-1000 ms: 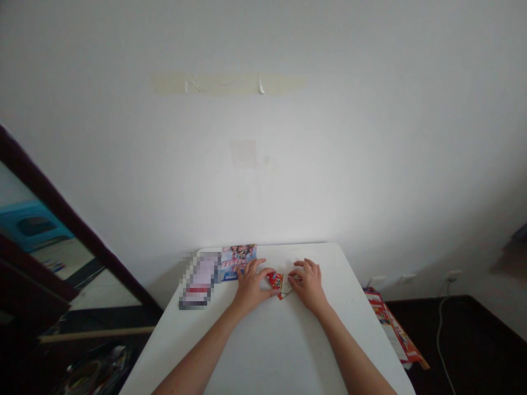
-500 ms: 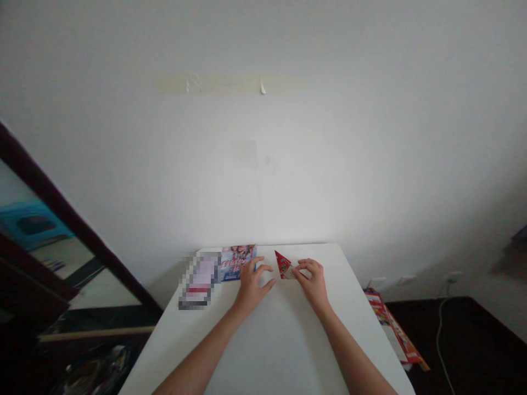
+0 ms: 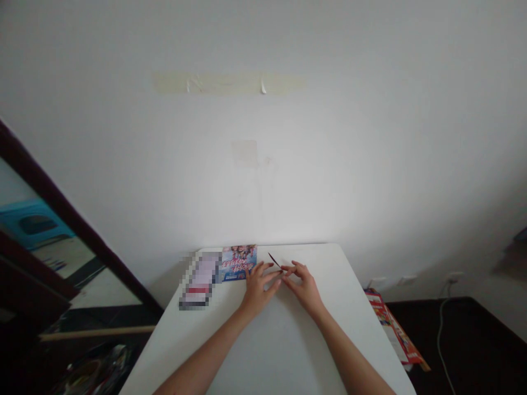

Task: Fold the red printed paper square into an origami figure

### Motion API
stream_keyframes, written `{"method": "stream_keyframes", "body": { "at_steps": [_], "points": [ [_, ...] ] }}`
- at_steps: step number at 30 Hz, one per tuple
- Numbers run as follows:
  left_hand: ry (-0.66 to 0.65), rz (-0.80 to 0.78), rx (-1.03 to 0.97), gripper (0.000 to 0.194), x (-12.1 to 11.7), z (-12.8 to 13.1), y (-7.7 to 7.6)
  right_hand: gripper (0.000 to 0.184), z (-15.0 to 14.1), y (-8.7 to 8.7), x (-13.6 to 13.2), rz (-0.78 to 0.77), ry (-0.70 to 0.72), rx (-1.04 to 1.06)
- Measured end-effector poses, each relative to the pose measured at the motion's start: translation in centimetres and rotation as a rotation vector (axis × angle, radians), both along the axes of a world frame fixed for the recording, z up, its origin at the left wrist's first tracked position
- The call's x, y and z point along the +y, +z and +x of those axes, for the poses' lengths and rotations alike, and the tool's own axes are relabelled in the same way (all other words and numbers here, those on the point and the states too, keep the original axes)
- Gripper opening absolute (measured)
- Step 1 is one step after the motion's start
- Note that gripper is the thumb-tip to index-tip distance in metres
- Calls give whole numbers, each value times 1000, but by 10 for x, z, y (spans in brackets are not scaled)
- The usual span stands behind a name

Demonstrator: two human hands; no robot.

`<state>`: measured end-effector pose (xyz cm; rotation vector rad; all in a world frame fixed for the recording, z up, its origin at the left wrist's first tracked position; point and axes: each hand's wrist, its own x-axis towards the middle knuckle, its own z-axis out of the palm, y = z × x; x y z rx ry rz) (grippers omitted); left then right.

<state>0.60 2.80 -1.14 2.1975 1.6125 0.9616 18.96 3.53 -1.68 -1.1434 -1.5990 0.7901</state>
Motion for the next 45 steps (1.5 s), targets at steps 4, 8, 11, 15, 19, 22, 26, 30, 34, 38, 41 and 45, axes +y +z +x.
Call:
{"method": "stream_keyframes", "body": {
  "at_steps": [4,8,11,15,19,22,26,30,34,38,41,45],
  "points": [
    [8,10,-21,27,1,0,-2,26,1,-3,1,-28,15,19],
    [12,27,-36,26,2,-1,-4,25,0,-9,3,1,-9,10],
    [14,28,-41,27,2,-1,-2,26,0,-12,5,32,-33,-8],
    [7,10,-39,30,1,-1,1,28,-1,-12,6,52,-47,-52],
    [-7,-12,-55,34,1,-1,5,27,0,-10,5,64,-34,-97],
    [-7,-25,-69,35,1,-1,6,29,0,-11,5,70,-33,-109],
    [-6,-28,-87,33,2,-2,5,30,0,-13,5,74,-56,-113],
    [-4,-23,-85,34,2,-2,4,29,0,-13,6,70,-54,-120],
    [-2,-23,-73,33,3,-2,4,31,0,-13,6,68,-53,-122],
    [1,-20,-68,33,3,-3,3,32,0,-13,6,62,-62,-115],
    [2,-14,-71,31,3,-3,3,32,0,-12,5,58,-63,-107],
    [2,-13,-80,30,3,-3,2,32,-1,-10,4,66,-67,-113]
  ]
}}
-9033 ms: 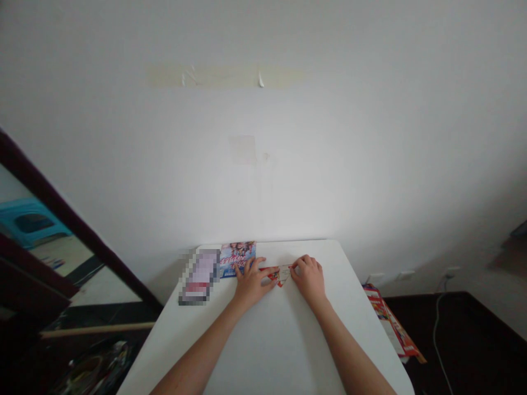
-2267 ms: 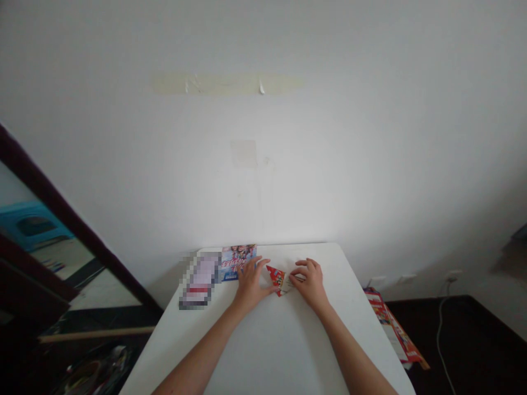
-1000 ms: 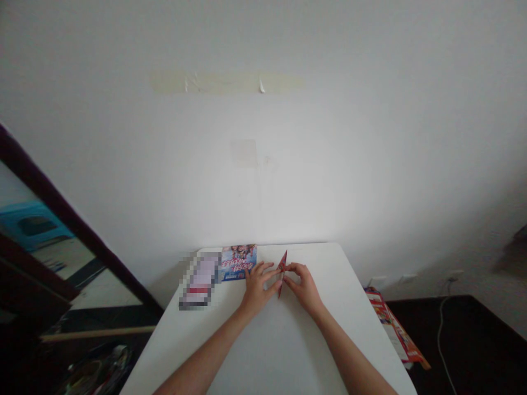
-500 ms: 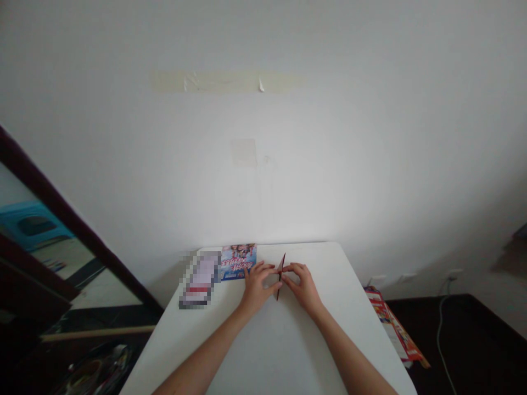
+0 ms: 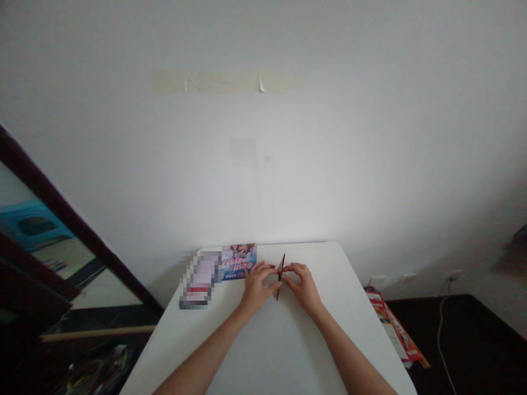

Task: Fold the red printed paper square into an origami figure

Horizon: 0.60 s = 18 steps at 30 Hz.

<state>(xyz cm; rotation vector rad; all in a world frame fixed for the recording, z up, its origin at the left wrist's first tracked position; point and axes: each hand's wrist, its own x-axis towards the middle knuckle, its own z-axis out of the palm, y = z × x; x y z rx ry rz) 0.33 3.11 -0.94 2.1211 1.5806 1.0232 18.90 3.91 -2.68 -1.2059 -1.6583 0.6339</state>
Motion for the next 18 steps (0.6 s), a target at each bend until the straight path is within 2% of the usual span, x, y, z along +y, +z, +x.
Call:
{"method": "stream_keyframes", "body": {
  "at_steps": [18],
  "points": [
    [18,-8,-58,19,1,0,3,28,-1,1,2,23,36,-52]
  ]
}}
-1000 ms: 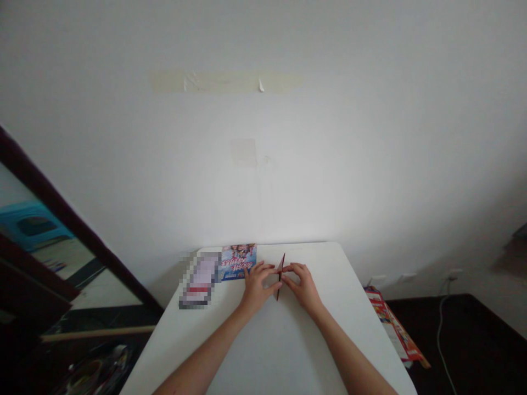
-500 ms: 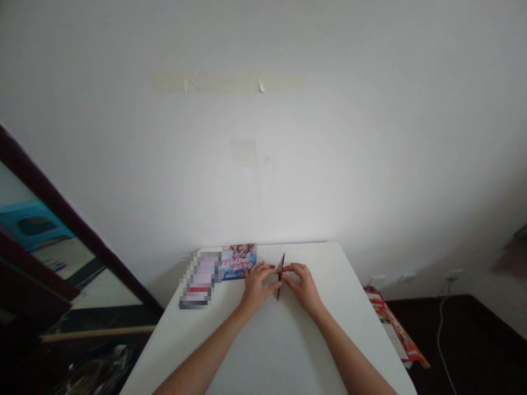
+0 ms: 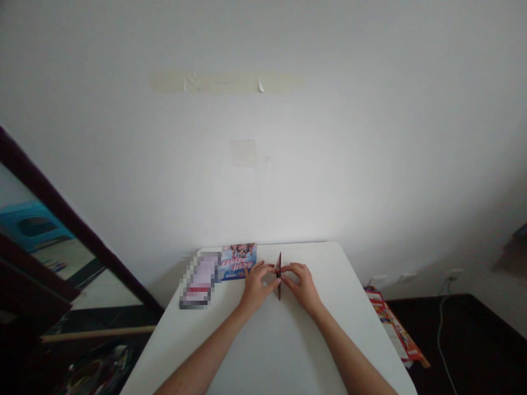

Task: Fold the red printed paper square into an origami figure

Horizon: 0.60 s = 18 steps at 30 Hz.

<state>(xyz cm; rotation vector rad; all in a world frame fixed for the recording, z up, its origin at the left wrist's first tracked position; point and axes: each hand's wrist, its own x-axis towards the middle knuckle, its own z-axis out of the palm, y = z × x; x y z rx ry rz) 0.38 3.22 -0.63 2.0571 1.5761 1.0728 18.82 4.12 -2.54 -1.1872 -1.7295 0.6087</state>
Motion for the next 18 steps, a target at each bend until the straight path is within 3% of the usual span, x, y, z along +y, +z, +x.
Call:
{"method": "stream_keyframes", "body": {
  "at_steps": [18],
  "points": [
    [20,-34,0,18,1,-9,6,23,4,1,0,13,6,16]
  ]
}}
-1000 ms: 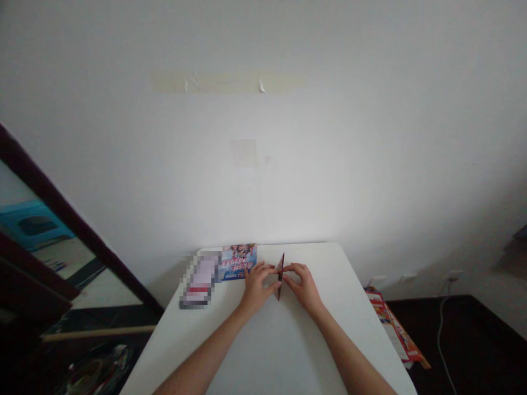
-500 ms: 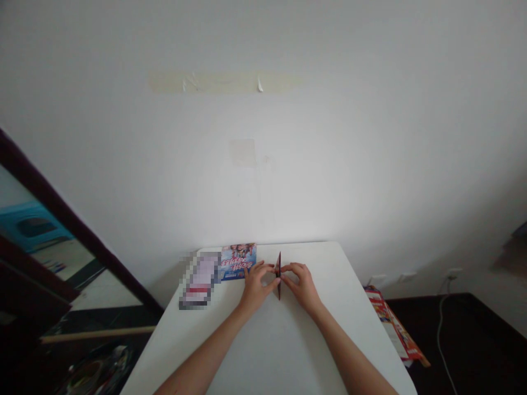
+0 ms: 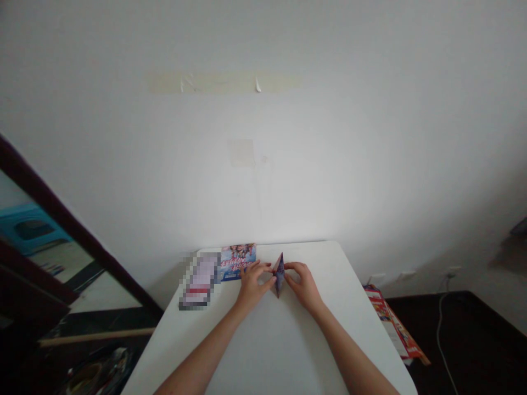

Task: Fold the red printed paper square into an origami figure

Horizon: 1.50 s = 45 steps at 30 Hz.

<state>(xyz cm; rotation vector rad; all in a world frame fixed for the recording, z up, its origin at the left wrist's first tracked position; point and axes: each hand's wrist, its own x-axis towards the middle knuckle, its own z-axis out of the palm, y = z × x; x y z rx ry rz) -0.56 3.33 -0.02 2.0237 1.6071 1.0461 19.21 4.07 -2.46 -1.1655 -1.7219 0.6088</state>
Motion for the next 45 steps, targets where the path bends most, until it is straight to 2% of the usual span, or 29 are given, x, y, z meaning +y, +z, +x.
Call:
{"method": "stream_keyframes", "body": {
  "at_steps": [12,20,27,33,37,42,45],
  "points": [
    [-25,-93,84,19,1,-5,3,36,12,-11,7,111,-47,-88],
    [1,-96,167,20,5,-14,0,40,21,-8,10,163,5,-273],
    [19,-96,220,21,4,-17,3,36,26,-10,10,209,8,-430],
    [23,-100,228,29,5,-16,0,37,25,-10,7,233,11,-506],
    [-28,-100,237,36,6,-16,-1,37,24,-8,6,241,18,-533],
    [-63,-72,232,27,2,-11,0,39,22,-4,4,207,40,-523],
    [-75,-61,278,28,-1,-6,1,38,21,-2,2,183,46,-503]
  ]
}}
